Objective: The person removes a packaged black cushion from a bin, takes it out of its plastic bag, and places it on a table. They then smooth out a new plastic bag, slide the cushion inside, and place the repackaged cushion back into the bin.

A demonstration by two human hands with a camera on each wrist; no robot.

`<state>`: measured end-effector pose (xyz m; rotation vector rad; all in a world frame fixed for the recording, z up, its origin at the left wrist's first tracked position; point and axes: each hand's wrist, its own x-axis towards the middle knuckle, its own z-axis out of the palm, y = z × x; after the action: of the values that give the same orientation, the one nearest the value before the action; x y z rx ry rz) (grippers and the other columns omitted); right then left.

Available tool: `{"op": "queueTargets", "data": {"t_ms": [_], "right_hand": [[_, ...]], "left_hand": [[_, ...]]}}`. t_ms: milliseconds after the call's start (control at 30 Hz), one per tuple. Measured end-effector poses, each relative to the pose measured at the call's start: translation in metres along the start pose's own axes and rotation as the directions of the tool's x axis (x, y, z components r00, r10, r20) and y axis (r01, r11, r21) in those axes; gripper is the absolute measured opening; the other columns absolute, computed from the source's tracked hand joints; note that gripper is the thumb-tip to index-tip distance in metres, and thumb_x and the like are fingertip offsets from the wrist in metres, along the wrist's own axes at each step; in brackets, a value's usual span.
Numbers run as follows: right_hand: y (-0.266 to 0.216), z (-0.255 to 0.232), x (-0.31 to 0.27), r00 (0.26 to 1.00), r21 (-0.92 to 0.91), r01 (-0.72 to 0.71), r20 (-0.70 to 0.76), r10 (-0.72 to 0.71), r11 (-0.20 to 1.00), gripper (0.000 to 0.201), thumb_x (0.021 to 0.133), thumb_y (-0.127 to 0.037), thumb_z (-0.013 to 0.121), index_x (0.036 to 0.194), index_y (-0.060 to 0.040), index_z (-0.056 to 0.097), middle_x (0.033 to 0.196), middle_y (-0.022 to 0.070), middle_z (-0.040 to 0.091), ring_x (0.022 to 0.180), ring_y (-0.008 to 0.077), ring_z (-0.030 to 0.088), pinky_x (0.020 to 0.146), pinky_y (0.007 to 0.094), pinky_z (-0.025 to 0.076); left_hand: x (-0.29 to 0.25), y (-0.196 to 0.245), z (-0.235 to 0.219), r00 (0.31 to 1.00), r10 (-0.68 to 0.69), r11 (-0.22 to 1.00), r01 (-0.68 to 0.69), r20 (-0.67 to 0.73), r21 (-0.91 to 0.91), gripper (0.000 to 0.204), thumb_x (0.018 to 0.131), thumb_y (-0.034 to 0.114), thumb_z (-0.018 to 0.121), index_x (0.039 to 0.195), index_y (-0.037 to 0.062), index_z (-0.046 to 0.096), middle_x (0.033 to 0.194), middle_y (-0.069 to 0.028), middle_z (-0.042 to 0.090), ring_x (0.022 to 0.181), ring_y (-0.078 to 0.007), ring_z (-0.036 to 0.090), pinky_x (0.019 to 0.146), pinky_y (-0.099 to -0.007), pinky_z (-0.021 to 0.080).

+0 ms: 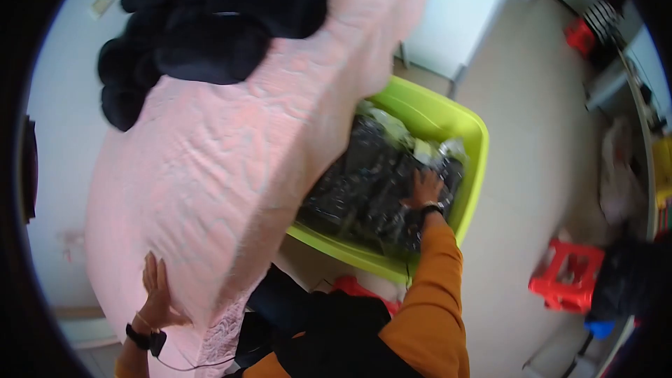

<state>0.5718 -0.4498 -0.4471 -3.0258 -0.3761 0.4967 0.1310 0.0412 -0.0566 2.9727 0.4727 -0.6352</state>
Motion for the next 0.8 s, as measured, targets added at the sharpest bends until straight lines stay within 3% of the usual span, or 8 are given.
{"op": "queueTargets", "data": {"t_ms": [133,300,333,367,433,633,733,800], "right_hand": [[0.017,0.001,0.009,0.998,0.041,0.063,-0.014,-0.062,0.997,0.112,0.057,-0.052,0.083,0.147,-0.0161,0.026,0.149,0.0248,0.026,0.139,0.0439,0.018,0.103,0.069,0.017],[-0.013,-0.075,0.015,0.997,0.02,0.022,0.072,-0.023,1.0,0.087,0.065,-0.031,0.078,0.14,-0.0092,0.039,0.143,0.0249,0.035,0.136,0.0446,0.027,0.106,0.0622,0.024],[-0.023,-0.091,0.023,0.975,0.161,0.144,-0.191,-0.113,0.976,0.075,0.068,-0.024,0.075,0.134,-0.0066,0.043,0.139,0.0251,0.039,0.131,0.0434,0.033,0.104,0.0575,0.029],[-0.038,-0.106,0.035,0.879,0.264,0.3,-0.45,-0.158,0.917,0.063,0.071,-0.016,0.071,0.129,-0.0041,0.048,0.134,0.0253,0.043,0.126,0.0422,0.04,0.101,0.0527,0.035],[-0.091,-0.175,0.024,0.548,0.157,0.575,-0.802,-0.236,0.803,0.054,0.073,-0.005,0.063,0.125,0.0005,0.049,0.132,0.0259,0.044,0.122,0.0412,0.044,0.103,0.0447,0.036],[-0.243,-0.362,-0.031,0.118,-0.093,0.864,-0.918,-0.38,0.494,0.061,0.074,-0.007,0.07,0.13,-0.0014,0.045,0.14,0.0221,0.038,0.131,0.0381,0.035,0.108,0.0436,0.031],[-0.3,-0.396,-0.029,0.151,-0.05,0.916,-0.876,-0.458,0.399,0.077,0.07,-0.014,0.077,0.137,-0.0056,0.04,0.143,0.0226,0.034,0.133,0.0402,0.033,0.109,0.0457,0.029],[-0.334,-0.408,-0.023,0.314,-0.085,0.818,-0.763,-0.565,0.569,0.096,0.067,-0.024,0.081,0.145,-0.011,0.027,0.147,0.0243,0.028,0.135,0.0432,0.029,0.111,0.0479,0.027]], "left_hand": [[0.006,0.005,-0.007,0.997,-0.033,0.999,0.035,0.076,-0.033,0.151,0.04,0.066,0.083,0.146,-0.0061,0.003,0.149,-0.0367,-0.007,0.139,-0.0527,-0.01,0.108,-0.064,0.0],[0.014,0.005,0.002,0.997,0.0,0.999,0.003,0.076,-0.039,0.148,0.042,0.07,0.081,0.145,-0.0061,0.008,0.149,-0.037,-0.007,0.139,-0.0532,-0.01,0.107,-0.0654,-0.002],[0.014,0.006,0.001,0.997,0.009,0.999,-0.006,0.075,-0.044,0.148,0.042,0.071,0.08,0.146,-0.0058,0.009,0.149,-0.0368,-0.007,0.139,-0.0529,-0.01,0.107,-0.066,-0.002],[0.014,0.005,-0.001,0.997,0.016,0.999,-0.012,0.071,-0.047,0.147,0.042,0.072,0.08,0.146,-0.0055,0.01,0.149,-0.0366,-0.007,0.139,-0.0526,-0.01,0.106,-0.0665,-0.002],[0.015,0.004,-0.003,0.999,0.013,0.998,-0.01,0.049,-0.067,0.147,0.042,0.073,0.079,0.146,-0.0046,0.01,0.149,-0.0363,-0.007,0.139,-0.0524,-0.009,0.106,-0.0668,-0.002],[0.014,0.003,0.001,0.999,0.032,0.997,-0.031,0.011,-0.075,0.144,0.044,0.074,0.078,0.147,-0.0005,0.012,0.15,-0.0355,-0.005,0.14,-0.0516,-0.008,0.106,-0.0672,-0.001],[0.013,0.004,0.002,0.999,0.037,0.994,-0.037,-0.006,-0.099,0.143,0.044,0.074,0.078,0.148,0.001,0.012,0.15,-0.035,-0.004,0.14,-0.0514,-0.007,0.107,-0.0669,-0.001],[0.013,0.003,0.0,0.999,0.017,0.994,-0.02,-0.028,-0.106,0.142,0.044,0.074,0.078,0.148,0.0017,0.012,0.151,-0.0348,-0.004,0.14,-0.0514,-0.007,0.107,-0.0668,-0.001]]}}
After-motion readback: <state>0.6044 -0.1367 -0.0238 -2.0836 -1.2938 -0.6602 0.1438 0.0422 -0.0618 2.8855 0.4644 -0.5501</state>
